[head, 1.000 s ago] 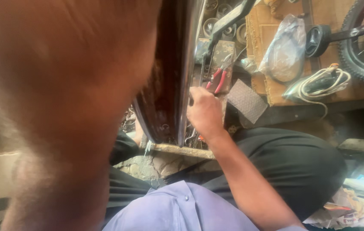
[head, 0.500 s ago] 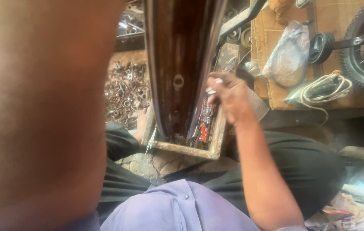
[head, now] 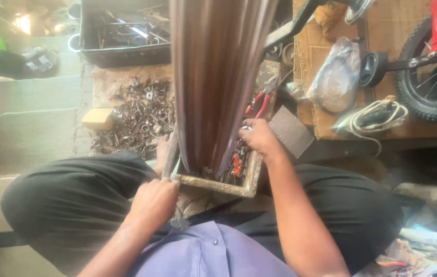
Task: The person sits on the floor of a bicycle repair shop with a bicycle wheel held in a stand and works on the rim and spokes. They pick up a spoke wrench from a wooden tool box, turn nipples at the hub and rim, spin the wheel, and manipulate the rim and spokes by hand to align the wheel.
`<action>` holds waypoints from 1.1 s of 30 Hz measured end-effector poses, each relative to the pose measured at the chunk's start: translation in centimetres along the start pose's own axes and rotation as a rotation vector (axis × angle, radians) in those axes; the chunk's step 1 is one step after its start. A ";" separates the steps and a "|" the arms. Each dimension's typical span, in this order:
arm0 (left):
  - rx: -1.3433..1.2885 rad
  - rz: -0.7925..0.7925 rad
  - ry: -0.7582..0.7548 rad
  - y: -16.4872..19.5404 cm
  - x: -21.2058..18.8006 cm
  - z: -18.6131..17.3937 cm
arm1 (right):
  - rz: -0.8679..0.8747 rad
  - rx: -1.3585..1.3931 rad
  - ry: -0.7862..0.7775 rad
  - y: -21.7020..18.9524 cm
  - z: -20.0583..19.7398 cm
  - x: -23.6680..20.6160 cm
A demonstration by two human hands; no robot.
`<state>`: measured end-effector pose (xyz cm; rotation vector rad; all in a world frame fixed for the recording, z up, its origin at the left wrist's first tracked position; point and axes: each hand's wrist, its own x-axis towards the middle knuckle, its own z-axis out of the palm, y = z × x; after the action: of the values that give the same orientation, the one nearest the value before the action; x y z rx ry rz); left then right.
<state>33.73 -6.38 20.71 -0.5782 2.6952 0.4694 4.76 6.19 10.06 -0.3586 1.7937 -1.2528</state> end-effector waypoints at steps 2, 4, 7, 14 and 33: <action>-0.054 -0.055 -0.048 -0.4 0.1 0.6 | -0.023 0.001 0.001 0.0 0.0 0.1; -0.126 -0.069 0.056 0.1 0.2 -0.2 | 0.018 0.003 0.011 -0.3 0.2 -0.1; -0.193 -0.051 0.244 1.3 0.3 -2.6 | 0.013 0.124 0.000 -1.2 0.7 -0.6; -0.405 0.025 0.468 3.7 -0.3 -6.9 | -0.081 0.127 0.071 -3.4 1.7 -1.5; -0.481 0.237 0.776 5.0 -0.9 -9.0 | -0.019 0.078 0.057 -4.9 2.0 -2.3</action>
<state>29.91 -5.21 30.25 -0.6687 3.4225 1.1879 6.48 4.28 15.26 -0.2990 1.7877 -1.3543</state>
